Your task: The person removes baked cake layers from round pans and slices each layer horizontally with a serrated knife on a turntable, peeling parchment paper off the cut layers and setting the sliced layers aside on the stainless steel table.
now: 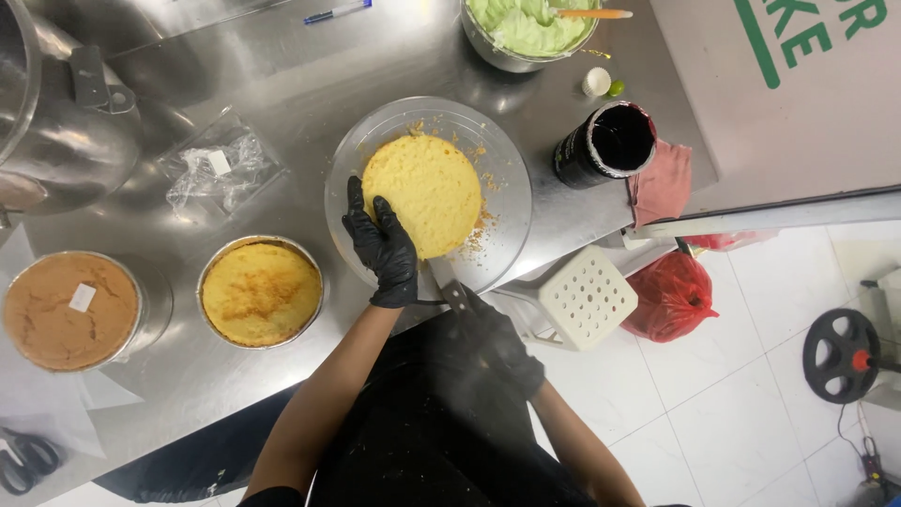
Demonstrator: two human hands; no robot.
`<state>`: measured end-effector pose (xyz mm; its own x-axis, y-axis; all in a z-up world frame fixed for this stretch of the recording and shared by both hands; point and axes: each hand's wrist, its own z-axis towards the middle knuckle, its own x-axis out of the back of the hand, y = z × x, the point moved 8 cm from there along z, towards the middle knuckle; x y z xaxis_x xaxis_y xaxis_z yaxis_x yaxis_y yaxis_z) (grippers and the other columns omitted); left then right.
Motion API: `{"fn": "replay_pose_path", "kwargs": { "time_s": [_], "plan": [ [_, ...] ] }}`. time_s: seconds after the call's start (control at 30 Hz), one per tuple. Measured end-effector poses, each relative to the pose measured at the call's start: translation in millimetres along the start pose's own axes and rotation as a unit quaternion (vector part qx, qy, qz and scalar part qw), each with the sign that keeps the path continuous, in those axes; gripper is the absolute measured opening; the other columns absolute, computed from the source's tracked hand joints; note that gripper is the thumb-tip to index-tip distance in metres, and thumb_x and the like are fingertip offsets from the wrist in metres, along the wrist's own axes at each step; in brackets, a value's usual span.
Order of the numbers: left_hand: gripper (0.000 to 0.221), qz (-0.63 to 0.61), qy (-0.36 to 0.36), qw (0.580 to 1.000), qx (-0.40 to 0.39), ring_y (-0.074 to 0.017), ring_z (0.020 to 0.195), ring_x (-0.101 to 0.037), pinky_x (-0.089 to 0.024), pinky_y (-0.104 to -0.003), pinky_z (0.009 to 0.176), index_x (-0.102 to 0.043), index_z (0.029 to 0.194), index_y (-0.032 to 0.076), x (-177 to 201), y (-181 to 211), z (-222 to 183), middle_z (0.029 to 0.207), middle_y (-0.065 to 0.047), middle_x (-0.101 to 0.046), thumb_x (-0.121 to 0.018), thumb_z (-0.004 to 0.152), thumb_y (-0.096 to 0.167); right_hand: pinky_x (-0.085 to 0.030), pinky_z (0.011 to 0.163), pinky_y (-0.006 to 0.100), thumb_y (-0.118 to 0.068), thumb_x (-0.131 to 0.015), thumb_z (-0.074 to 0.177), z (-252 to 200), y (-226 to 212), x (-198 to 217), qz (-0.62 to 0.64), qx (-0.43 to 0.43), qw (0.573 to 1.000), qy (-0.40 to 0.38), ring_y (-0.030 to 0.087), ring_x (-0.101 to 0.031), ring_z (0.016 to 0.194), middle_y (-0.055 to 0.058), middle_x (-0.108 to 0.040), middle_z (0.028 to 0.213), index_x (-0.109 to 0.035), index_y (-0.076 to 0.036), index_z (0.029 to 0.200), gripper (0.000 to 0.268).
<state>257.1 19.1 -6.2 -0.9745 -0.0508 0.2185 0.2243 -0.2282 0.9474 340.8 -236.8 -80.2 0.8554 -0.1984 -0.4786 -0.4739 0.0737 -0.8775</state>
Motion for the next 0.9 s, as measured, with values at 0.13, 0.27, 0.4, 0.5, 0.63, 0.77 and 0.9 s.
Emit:
{"fn": "replay_pose_path", "kwargs": {
  "time_s": [0.13,0.27,0.4,0.5,0.63,0.77,0.9],
  "plan": [
    [0.05,0.011,0.013,1.0,0.011,-0.0314,0.143,-0.047,-0.032,-0.041,0.122,-0.041,0.156,0.003,0,-1,-7,0.161,-0.016,-0.046,-0.051,0.11,0.016,-0.041,0.062,0.034,-0.006,-0.041,0.102,34,-28,-27,0.083,-0.236,0.922,0.294,0.027,-0.056,0.082,0.031,-0.047,0.131,-0.043,0.008,0.149,0.049],
    [0.052,0.059,0.0,0.998,0.009,-0.0316,0.154,-0.039,-0.018,-0.048,0.128,-0.036,0.16,0.004,-4,-16,-17,0.167,-0.017,-0.038,-0.047,0.112,0.018,-0.037,0.055,0.03,0.004,-0.023,0.101,47,-102,-72,0.188,-0.281,0.873,0.353,0.019,-0.053,0.072,0.02,-0.053,0.115,-0.034,0.009,0.15,0.05],
    [0.055,0.066,0.009,0.998,-0.012,-0.0313,0.156,-0.036,-0.021,-0.046,0.129,-0.03,0.163,0.005,-2,2,-27,0.168,-0.017,-0.037,-0.046,0.113,0.023,-0.038,0.046,0.025,-0.018,-0.047,0.103,25,14,9,0.034,-0.237,0.954,0.181,0.011,-0.054,0.058,0.014,-0.066,0.104,-0.041,-0.005,0.155,0.054],
    [0.06,0.04,-0.007,0.999,0.015,-0.0326,0.155,-0.036,-0.02,-0.047,0.128,-0.024,0.164,0.005,0,1,-26,0.169,-0.018,-0.033,-0.047,0.112,0.025,-0.039,0.041,0.023,-0.029,-0.059,0.103,24,21,13,-0.045,-0.206,0.974,0.08,0.007,-0.054,0.051,0.011,-0.073,0.098,-0.045,-0.012,0.158,0.059],
    [0.065,0.017,-0.028,0.999,0.015,-0.0346,0.157,-0.032,-0.017,-0.048,0.13,-0.019,0.165,0.006,-6,-2,-31,0.171,-0.019,-0.027,-0.049,0.112,0.025,-0.049,0.058,0.023,-0.028,-0.056,0.108,27,-33,13,-0.311,0.033,0.95,-0.014,0.01,-0.064,0.07,0.01,-0.073,0.113,-0.044,-0.016,0.158,0.052],
    [0.07,0.04,-0.027,0.999,0.01,-0.035,0.159,-0.029,-0.014,-0.048,0.13,-0.016,0.166,0.006,-6,1,-40,0.172,-0.02,-0.024,-0.052,0.11,0.027,-0.048,0.062,0.027,-0.03,-0.057,0.11,46,-28,1,-0.41,-0.019,0.912,0.009,0.016,-0.061,0.074,0.012,-0.066,0.105,-0.053,-0.012,0.155,0.049],
    [0.072,0.007,-0.029,0.998,0.049,-0.0344,0.158,-0.03,-0.017,-0.046,0.13,-0.016,0.166,0.006,-3,-4,-37,0.172,-0.019,-0.026,-0.054,0.109,0.029,-0.042,0.053,0.025,-0.034,-0.064,0.1,36,-22,1,-0.082,-0.192,0.978,0.006,0.013,-0.057,0.065,0.013,-0.068,0.098,-0.058,-0.007,0.154,0.061]
  ]
}}
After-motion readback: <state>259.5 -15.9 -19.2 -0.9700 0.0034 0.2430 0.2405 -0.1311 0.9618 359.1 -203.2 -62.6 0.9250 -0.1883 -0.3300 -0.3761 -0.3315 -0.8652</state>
